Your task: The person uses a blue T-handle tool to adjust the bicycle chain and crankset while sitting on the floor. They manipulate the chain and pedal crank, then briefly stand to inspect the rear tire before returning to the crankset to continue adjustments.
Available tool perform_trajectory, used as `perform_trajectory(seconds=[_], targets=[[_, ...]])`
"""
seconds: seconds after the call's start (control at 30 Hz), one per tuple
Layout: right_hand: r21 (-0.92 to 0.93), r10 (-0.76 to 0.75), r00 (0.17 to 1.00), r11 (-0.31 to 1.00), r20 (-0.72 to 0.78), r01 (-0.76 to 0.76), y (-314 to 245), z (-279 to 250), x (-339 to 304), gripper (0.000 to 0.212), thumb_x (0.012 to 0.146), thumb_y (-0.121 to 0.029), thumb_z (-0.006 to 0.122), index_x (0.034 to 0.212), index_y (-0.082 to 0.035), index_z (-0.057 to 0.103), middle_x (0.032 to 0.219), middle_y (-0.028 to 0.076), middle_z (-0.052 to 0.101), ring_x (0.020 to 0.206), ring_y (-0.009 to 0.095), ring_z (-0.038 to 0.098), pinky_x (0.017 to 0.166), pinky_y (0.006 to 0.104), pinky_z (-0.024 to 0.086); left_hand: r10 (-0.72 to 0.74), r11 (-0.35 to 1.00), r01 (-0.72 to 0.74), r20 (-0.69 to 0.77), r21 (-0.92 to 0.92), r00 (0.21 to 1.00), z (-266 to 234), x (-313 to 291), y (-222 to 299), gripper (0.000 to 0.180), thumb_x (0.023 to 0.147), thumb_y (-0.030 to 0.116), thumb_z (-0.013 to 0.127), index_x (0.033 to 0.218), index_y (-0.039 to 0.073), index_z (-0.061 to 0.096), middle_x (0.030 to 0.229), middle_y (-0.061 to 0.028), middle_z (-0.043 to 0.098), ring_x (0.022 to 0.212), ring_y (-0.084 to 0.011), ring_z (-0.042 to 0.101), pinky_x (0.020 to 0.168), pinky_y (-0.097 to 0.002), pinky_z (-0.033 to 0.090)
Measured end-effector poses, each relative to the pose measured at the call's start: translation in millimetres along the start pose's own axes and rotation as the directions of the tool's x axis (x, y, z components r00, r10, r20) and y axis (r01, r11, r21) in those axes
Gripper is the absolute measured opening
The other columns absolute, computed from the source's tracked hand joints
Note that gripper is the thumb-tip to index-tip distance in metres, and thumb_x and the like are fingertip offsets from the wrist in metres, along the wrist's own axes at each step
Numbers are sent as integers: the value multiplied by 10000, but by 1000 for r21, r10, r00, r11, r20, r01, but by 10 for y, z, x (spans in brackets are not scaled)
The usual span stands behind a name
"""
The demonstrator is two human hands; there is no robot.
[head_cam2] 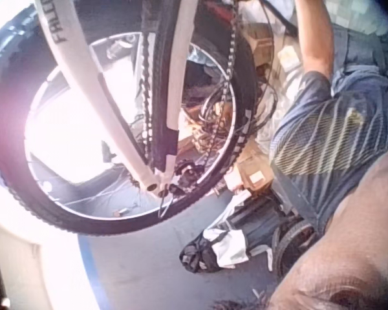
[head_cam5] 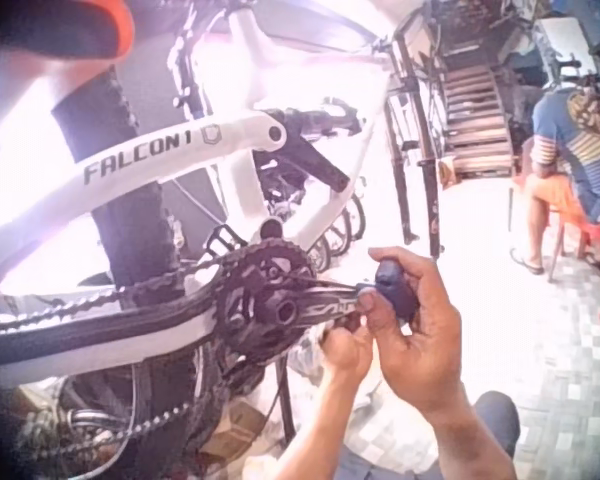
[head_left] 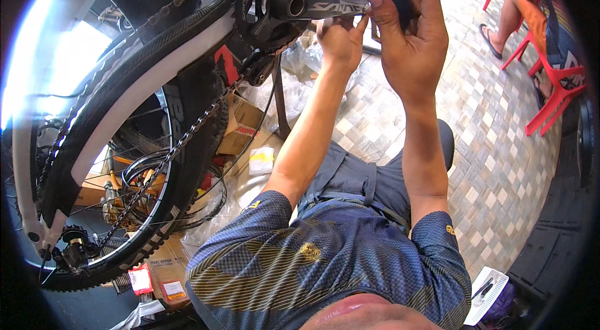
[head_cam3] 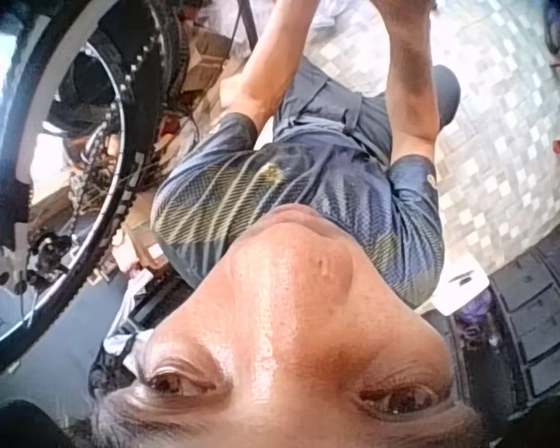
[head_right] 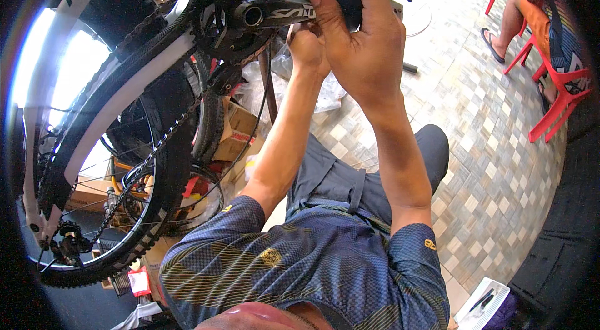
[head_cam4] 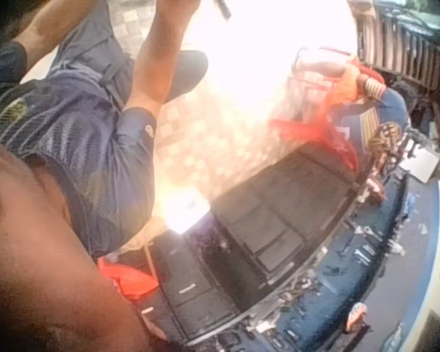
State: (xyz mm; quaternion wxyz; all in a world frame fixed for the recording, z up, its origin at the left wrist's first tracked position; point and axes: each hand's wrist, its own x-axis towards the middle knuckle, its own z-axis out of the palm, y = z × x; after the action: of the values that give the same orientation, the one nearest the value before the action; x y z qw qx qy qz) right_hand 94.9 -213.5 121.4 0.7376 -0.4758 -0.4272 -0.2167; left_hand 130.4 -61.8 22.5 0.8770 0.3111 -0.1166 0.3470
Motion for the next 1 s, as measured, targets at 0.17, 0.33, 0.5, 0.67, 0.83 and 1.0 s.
perform_trajectory(seconds=[0.17, 0.33, 0.5, 0.67, 0.83, 1.0], targets=[[26, 50, 999, 998, -21, -49, -97, 55, 2, 324, 968, -129, 659, 1251, -3, 566, 902, -4, 577, 770, 55, 533, 671, 192, 431, 6, 984, -17, 61, 176, 998, 73, -56, 72, 302, 1032, 259, 420, 1218, 53, 540, 1166, -123, 622, 1057, -245, 601, 876, -440, 540], [-238, -14, 998, 971, 55, 27, -318, 125, -21, 316, 965, -174, 669, 1210, 15, 607, 875, 62, 649, 753, 84, 583, 659, 223, 466, 81, 985, -78, -17, 157, 997, 4, -123, 63, 291, 1034, 270, 413, 1146, 45, 559, 1144, -121, 632, 1028, -228, 603, 873, -441, 529], [-596, -221, 964, 758, 146, 264, -340, -24, 67, 362, 885, -184, 733, 1199, -29, 637, 821, 115, 656, 696, 220, 644, 644, 326, 522, 19, 992, -10, -74, 123, 997, 91, -160, 84, 316, 1043, 286, 392, 1239, 54, 477, 1261, -151, 590, 1226, -266, 560, 1051, -511, 457], [-854, 180, 956, 508, 232, 112, -739, -135, 256, 448, 813, -196, 780, 1245, -140, 671, 772, 86, 606, 633, 224, 607, 599, 332, 513, 27, 981, -19, -40, 193, 999, 52, -196, 148, 317, 1045, 289, 395, 1266, 70, 456, 1295, -162, 581, 1271, -281, 539, 1065, -528, 436], [-496, -84, 949, 837, 304, 232, -474, -215, 92, 502, 873, -195, 750, 1345, -96, 615, 904, 102, 614, 701, 163, 651, 605, 288, 530, 48, 983, -54, 41, 177, 998, -93, -159, 45, 326, 1039, 293, 413, 1270, 66, 454, 1313, -173, 581, 1265, -276, 538, 1073, -535, 416], [-275, -258, 948, 912, 188, 303, -366, -2, 109, 405, 887, 11, 694, 1282, -9, 608, 1187, 159, 599, 924, 193, 681, 728, 251, 578, 13, 986, -8, -34, 167, 999, -55, -163, 121, 322, 1050, 315, 408, 1277, 90, 451, 1295, -156, 586, 1264, -270, 542, 1051, -527, 433]])
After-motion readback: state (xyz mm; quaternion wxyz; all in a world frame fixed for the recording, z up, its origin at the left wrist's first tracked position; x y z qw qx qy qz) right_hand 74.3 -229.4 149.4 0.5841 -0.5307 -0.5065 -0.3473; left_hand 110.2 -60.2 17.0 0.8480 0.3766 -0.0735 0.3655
